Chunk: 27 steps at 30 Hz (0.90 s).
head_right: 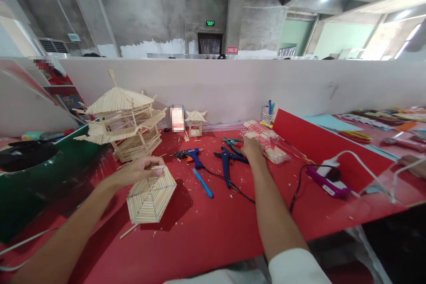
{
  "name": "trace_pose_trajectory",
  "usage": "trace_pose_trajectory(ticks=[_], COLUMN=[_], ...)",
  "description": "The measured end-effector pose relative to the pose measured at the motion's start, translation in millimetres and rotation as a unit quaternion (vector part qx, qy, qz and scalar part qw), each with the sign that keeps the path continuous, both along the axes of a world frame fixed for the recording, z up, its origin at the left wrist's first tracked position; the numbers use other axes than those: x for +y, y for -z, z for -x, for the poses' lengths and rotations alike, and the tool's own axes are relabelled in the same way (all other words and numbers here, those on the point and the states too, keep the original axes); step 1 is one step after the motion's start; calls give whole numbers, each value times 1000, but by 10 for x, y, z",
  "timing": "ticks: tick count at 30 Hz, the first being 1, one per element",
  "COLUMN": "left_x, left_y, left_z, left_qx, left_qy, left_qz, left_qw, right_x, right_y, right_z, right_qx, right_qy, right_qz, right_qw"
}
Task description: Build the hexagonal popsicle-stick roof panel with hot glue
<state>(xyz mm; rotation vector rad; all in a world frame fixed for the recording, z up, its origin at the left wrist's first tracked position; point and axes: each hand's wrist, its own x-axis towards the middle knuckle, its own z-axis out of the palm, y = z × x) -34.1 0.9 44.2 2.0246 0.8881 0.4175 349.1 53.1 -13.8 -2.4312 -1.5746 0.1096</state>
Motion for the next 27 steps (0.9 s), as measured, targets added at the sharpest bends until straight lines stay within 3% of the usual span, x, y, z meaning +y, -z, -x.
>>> trace_pose_trajectory(ticks=[6, 9, 11, 12, 14, 16, 18, 21, 23, 27], left_x=[36, 58, 75, 85, 105, 123, 134, 134, 130, 144], left_y=[40, 72, 99, 115, 146, 170, 178, 156, 136, 158], left_z=[66, 99, 119, 129, 145, 151, 140, 107, 93, 102], left_qx=[-47, -85, -115, -130, -154, -170, -177, -168, -154, -152], left_qy=[2, -13, -28, -32, -41, -56, -79, -108, -116, -124], left_qz=[-7, -12, -14, -11, -1, -2, -17, -32, -50, -81], left_qw=[999, 996, 993, 991, 987, 984, 981, 979, 980, 977], right_x=[47, 65, 53, 35, -33, -134, -238, -336, -351, -335], right_y=[41, -49, -127, -166, -236, -292, -329, -338, -315, -250], right_z=[-28, 21, 115, 189, 389, 628, 856, 1098, 1188, 1289], right_qx=[20, 34, 93, 154, 324, 481, 598, 706, 738, 758], right_qy=[4, -42, -102, -141, -227, -301, -333, -340, -332, -296], right_qz=[-1, -51, -125, -165, -216, -191, -153, -97, -72, -78], right_qw=[1000, 997, 982, 964, 893, 801, 713, 614, 583, 577])
